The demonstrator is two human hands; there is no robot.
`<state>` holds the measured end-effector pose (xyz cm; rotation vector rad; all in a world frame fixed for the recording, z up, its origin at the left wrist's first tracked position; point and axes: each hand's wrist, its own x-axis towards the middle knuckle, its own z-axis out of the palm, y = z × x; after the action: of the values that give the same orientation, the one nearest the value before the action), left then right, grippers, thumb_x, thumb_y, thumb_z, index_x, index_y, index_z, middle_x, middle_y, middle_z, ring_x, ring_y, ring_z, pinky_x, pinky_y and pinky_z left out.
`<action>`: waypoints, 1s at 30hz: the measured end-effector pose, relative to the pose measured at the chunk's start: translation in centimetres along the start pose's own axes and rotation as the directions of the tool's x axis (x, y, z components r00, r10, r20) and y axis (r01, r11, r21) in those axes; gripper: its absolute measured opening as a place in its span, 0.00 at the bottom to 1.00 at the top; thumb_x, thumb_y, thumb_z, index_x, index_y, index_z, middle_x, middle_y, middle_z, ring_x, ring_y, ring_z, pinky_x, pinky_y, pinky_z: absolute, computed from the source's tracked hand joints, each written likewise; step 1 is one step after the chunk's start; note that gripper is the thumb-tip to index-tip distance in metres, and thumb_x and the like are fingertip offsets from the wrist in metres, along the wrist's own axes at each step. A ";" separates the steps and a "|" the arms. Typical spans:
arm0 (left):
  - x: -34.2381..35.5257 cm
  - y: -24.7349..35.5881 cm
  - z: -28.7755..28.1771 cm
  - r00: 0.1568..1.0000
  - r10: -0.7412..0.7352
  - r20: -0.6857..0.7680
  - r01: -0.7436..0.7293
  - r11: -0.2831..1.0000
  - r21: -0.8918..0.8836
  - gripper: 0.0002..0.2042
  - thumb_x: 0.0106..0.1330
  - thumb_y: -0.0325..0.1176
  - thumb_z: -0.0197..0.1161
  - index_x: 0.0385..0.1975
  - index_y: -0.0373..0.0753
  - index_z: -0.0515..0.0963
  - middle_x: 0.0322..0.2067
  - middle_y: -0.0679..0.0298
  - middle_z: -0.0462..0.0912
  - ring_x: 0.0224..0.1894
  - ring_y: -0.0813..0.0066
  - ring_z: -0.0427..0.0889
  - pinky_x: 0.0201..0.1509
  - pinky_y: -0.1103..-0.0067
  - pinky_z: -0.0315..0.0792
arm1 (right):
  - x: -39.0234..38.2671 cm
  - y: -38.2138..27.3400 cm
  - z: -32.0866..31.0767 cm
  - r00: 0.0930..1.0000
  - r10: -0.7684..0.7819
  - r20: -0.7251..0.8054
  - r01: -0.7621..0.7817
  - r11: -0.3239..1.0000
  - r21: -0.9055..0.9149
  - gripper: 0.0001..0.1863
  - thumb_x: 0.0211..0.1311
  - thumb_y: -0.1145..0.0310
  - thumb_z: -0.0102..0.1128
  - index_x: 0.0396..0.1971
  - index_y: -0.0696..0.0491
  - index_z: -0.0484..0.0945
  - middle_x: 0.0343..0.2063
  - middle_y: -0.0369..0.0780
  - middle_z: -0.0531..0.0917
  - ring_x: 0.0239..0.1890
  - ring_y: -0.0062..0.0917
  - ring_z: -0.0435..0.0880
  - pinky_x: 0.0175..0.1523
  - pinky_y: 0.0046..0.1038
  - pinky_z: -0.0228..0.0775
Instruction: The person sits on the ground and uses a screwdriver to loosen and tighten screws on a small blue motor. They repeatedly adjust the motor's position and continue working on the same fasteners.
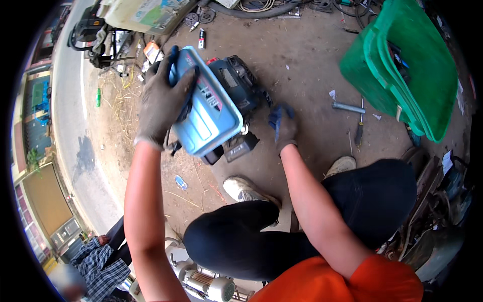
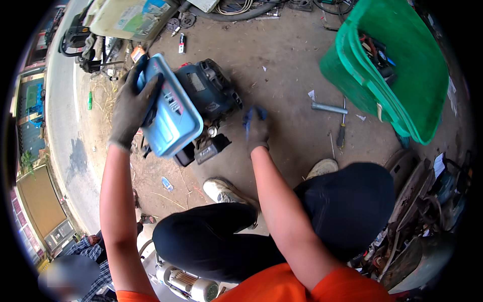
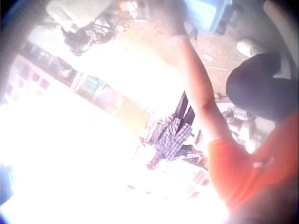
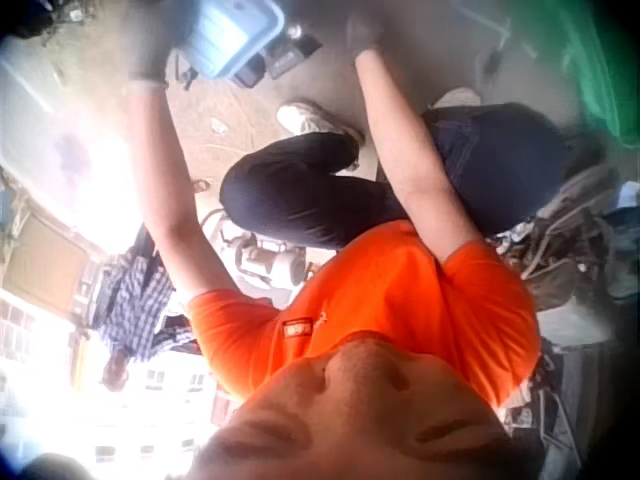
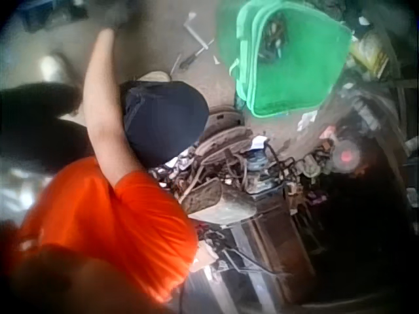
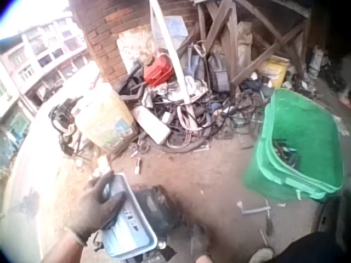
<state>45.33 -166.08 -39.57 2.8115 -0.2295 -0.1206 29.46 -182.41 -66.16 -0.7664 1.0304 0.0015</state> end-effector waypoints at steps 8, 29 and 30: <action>-1.4 3.7 2.4 0.998 0.050 -0.045 -0.043 0.988 0.148 0.39 0.60 0.49 0.76 0.71 0.47 0.70 0.70 0.42 0.65 0.75 0.43 0.58 0.76 0.56 0.58 | -1.1 -7.8 3.7 0.974 -0.050 0.222 0.136 0.909 -0.393 0.19 0.70 0.60 0.67 0.54 0.54 0.81 0.41 0.36 0.86 0.42 0.20 0.82 0.49 0.24 0.74; -0.5 5.3 1.6 0.984 -0.179 0.004 0.175 0.966 0.188 0.42 0.52 0.51 0.78 0.69 0.51 0.71 0.73 0.47 0.63 0.77 0.41 0.55 0.78 0.54 0.51 | -6.0 -21.4 6.7 0.937 0.329 0.121 0.072 0.156 -0.985 0.31 0.65 0.44 0.56 0.44 0.61 0.85 0.45 0.55 0.86 0.52 0.51 0.85 0.58 0.42 0.75; -0.7 5.0 1.7 0.985 -0.175 0.004 0.172 0.970 0.172 0.41 0.52 0.51 0.78 0.69 0.51 0.72 0.73 0.47 0.63 0.77 0.42 0.55 0.78 0.54 0.51 | -6.7 -21.4 6.4 0.936 0.333 0.117 0.082 0.117 -0.990 0.30 0.66 0.44 0.56 0.43 0.61 0.85 0.45 0.55 0.86 0.51 0.51 0.85 0.58 0.43 0.76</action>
<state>43.72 -171.17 -39.52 3.0000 0.0033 -0.1757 38.15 -192.38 -46.96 -1.8686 0.6379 1.1057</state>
